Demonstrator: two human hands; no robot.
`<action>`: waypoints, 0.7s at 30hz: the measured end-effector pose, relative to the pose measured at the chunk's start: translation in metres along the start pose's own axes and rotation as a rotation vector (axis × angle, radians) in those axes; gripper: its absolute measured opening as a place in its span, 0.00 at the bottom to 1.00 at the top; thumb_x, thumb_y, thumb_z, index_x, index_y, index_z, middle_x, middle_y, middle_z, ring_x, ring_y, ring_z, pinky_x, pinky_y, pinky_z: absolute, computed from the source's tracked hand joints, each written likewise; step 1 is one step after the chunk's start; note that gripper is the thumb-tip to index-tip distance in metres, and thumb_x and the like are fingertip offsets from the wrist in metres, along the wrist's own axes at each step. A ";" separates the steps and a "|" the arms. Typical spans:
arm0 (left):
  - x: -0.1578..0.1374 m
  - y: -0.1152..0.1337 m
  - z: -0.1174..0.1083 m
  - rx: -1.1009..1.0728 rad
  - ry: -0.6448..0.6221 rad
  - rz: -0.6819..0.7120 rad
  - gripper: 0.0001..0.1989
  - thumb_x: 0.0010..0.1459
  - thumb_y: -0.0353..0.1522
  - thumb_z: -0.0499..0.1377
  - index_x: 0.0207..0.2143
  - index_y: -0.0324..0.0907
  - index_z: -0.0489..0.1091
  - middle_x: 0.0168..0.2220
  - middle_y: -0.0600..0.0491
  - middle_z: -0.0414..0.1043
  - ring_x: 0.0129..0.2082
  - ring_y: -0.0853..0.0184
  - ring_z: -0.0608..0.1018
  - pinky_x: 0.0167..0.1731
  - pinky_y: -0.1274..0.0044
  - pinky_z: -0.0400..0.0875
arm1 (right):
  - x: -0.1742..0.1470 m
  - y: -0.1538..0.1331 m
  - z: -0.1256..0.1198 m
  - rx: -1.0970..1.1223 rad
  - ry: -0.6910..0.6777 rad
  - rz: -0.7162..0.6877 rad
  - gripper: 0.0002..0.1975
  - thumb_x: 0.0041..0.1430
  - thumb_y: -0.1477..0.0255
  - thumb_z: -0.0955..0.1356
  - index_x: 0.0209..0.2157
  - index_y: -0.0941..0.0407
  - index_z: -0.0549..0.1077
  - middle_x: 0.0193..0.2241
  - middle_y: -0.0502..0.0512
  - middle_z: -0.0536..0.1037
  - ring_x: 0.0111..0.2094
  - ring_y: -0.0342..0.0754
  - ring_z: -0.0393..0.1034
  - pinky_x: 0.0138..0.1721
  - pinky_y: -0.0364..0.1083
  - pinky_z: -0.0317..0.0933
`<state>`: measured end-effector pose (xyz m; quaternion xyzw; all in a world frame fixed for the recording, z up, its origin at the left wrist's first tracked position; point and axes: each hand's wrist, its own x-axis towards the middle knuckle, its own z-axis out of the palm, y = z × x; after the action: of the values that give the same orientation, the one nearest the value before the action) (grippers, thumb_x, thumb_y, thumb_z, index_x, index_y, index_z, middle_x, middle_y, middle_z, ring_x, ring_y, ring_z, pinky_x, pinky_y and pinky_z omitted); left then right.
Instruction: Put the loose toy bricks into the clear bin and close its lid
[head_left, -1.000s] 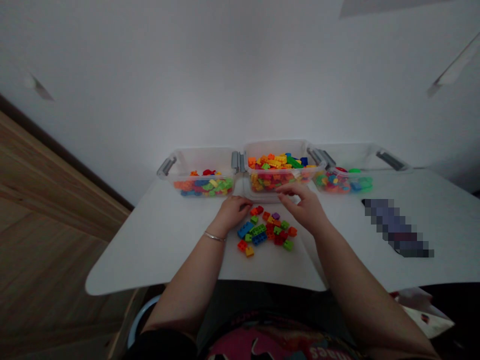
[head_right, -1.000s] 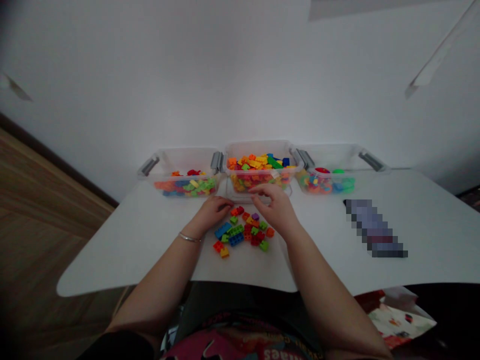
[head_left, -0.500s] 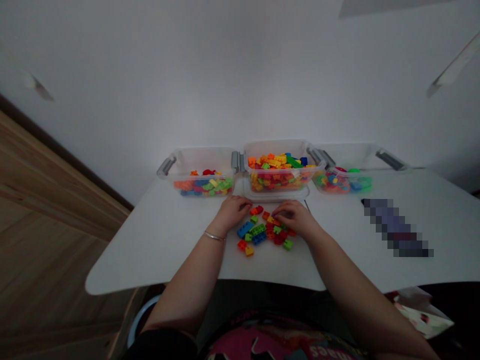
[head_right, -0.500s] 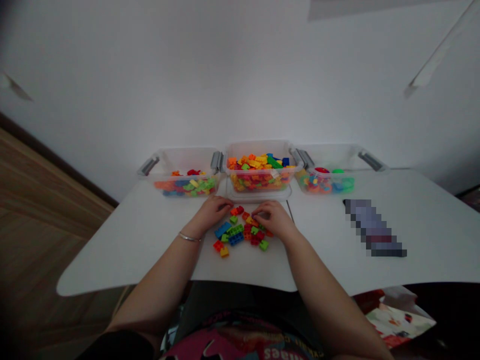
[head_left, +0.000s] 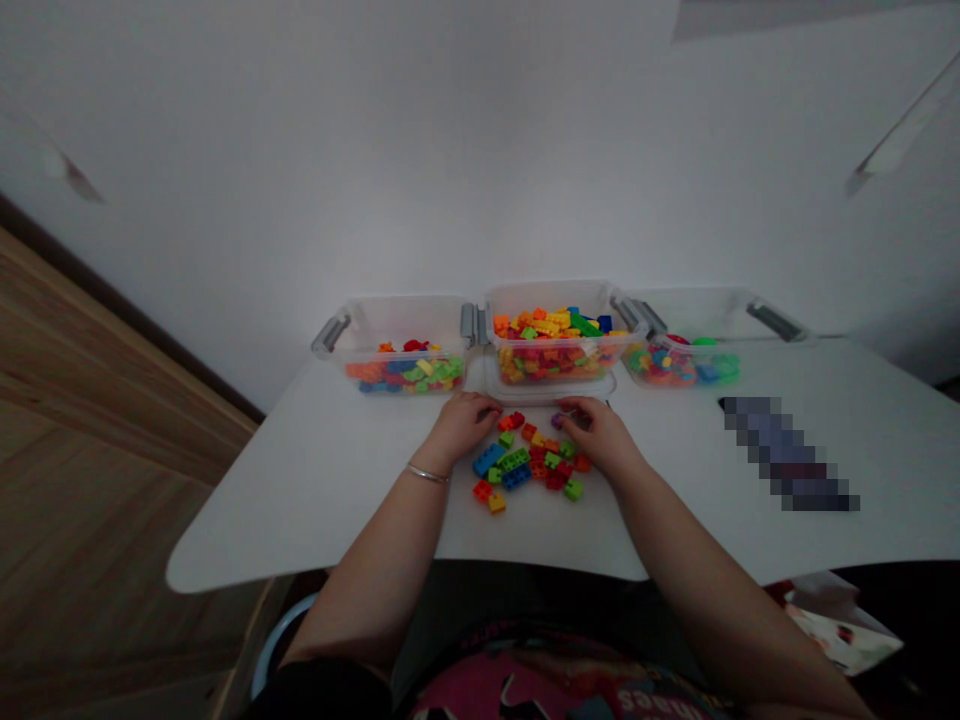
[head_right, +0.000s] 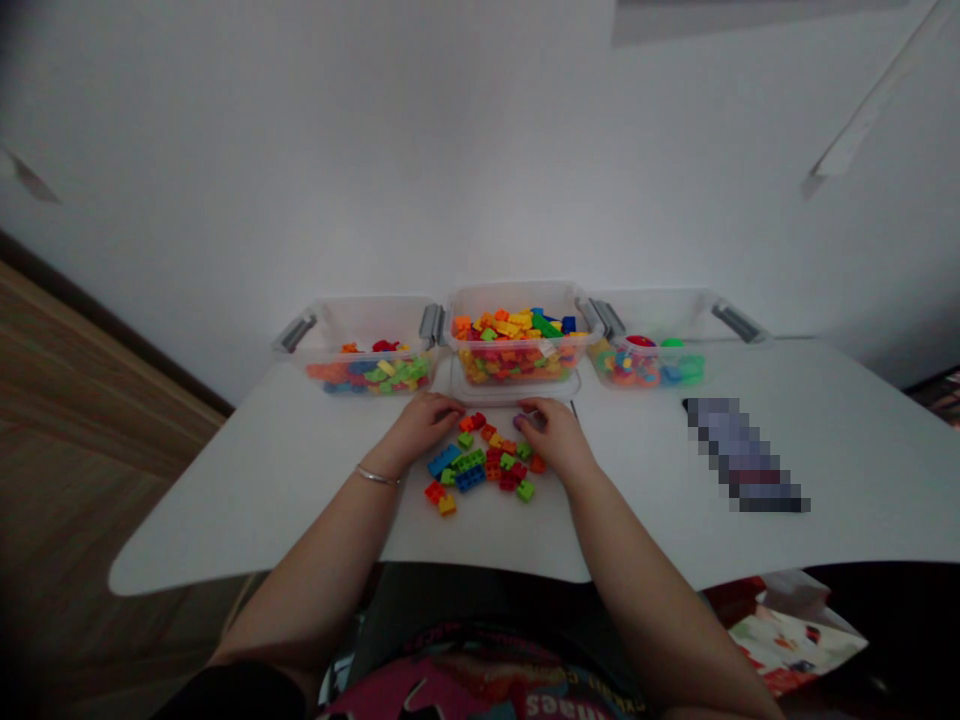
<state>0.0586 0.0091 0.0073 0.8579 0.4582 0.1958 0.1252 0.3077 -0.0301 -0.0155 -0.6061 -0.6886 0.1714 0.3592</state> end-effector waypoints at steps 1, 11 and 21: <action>0.000 0.000 0.000 0.004 -0.003 -0.005 0.11 0.60 0.31 0.56 0.39 0.40 0.77 0.41 0.49 0.79 0.43 0.61 0.77 0.48 0.69 0.67 | 0.000 0.000 0.000 -0.015 0.002 0.002 0.17 0.53 0.66 0.69 0.44 0.57 0.76 0.36 0.59 0.79 0.35 0.50 0.72 0.39 0.50 0.67; 0.000 -0.002 0.002 0.000 0.006 0.011 0.10 0.60 0.31 0.56 0.40 0.41 0.77 0.42 0.49 0.79 0.44 0.62 0.77 0.49 0.69 0.67 | 0.002 -0.009 -0.004 -0.245 -0.099 0.038 0.14 0.52 0.69 0.69 0.41 0.55 0.78 0.38 0.58 0.80 0.39 0.53 0.73 0.44 0.51 0.65; -0.001 -0.001 0.000 0.004 -0.007 0.007 0.10 0.60 0.30 0.56 0.40 0.40 0.77 0.42 0.49 0.79 0.44 0.61 0.76 0.50 0.69 0.66 | 0.014 -0.030 -0.032 0.059 0.406 -0.228 0.14 0.53 0.66 0.67 0.41 0.54 0.75 0.37 0.56 0.78 0.33 0.48 0.70 0.38 0.50 0.67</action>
<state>0.0574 0.0090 0.0071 0.8605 0.4551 0.1924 0.1241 0.3089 -0.0296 0.0301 -0.5357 -0.6610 0.0246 0.5249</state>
